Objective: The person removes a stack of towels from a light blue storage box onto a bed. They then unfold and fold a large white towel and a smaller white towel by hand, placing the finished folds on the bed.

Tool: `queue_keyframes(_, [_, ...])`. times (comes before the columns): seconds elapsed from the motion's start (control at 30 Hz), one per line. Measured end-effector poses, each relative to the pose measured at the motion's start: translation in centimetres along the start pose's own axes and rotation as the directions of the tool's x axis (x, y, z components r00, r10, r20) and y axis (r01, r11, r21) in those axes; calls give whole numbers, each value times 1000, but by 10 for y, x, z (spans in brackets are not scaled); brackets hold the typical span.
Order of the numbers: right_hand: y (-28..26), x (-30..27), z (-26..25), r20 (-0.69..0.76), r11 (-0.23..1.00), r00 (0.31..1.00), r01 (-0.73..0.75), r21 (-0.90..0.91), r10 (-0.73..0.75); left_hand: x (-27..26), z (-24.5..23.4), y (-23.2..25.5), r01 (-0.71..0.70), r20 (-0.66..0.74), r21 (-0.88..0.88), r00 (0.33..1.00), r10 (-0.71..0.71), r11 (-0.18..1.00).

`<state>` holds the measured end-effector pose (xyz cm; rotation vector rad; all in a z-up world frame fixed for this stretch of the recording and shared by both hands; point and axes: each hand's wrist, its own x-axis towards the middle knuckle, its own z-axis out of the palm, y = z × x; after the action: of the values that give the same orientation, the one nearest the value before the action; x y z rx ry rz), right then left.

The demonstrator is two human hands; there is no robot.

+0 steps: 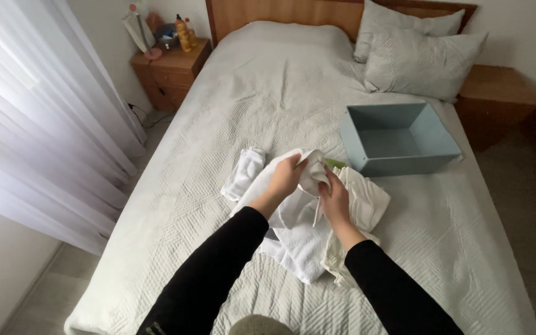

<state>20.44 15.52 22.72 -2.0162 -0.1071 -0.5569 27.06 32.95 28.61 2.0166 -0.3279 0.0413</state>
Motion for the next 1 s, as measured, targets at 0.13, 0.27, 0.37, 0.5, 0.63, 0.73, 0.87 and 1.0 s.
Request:
queue_keyframes(0.13, [-35, -3, 8, 75, 998, 995, 59, 13, -60, -7, -20, -4, -15, -60, -95, 998, 10, 995])
queue_keyframes(0.27, [-55, -5, 13, 244, 998, 968, -56, -3, 55, -11, -21, -9, -133, -113, -95, 986, 122, 987])
queue_keyframes(0.37, [-76, -8, 13, 248, 995, 966, -92, 40, 79, -5, -14, -27, -135, -102, -108, 987, 125, 985])
queue_keyframes(0.5, [-84, -5, 6, 210, 992, 976, 30, 119, -55, -3, -18, -27, -87, -52, -160, 995, 79, 983])
queue_keyframes(0.63, [-49, 7, 1, 171, 984, 972, 144, 101, -160, 3, -23, -4, -42, 3, -102, 999, 43, 994])
queue_keyframes(0.73, [-30, 18, -12, 310, 970, 943, -179, 163, 122, 24, -16, -16, -11, -4, -12, 1000, 10, 1000])
queue_keyframes(0.87, [16, 40, -35, 335, 991, 938, -118, 66, 90, 42, -15, -23, -15, -92, 25, 996, 17, 1000])
queue_keyframes(1.0, [-20, 39, -62, 470, 981, 862, -148, -129, 192, 38, -3, -10, -6, -67, 25, 998, 7, 1000])
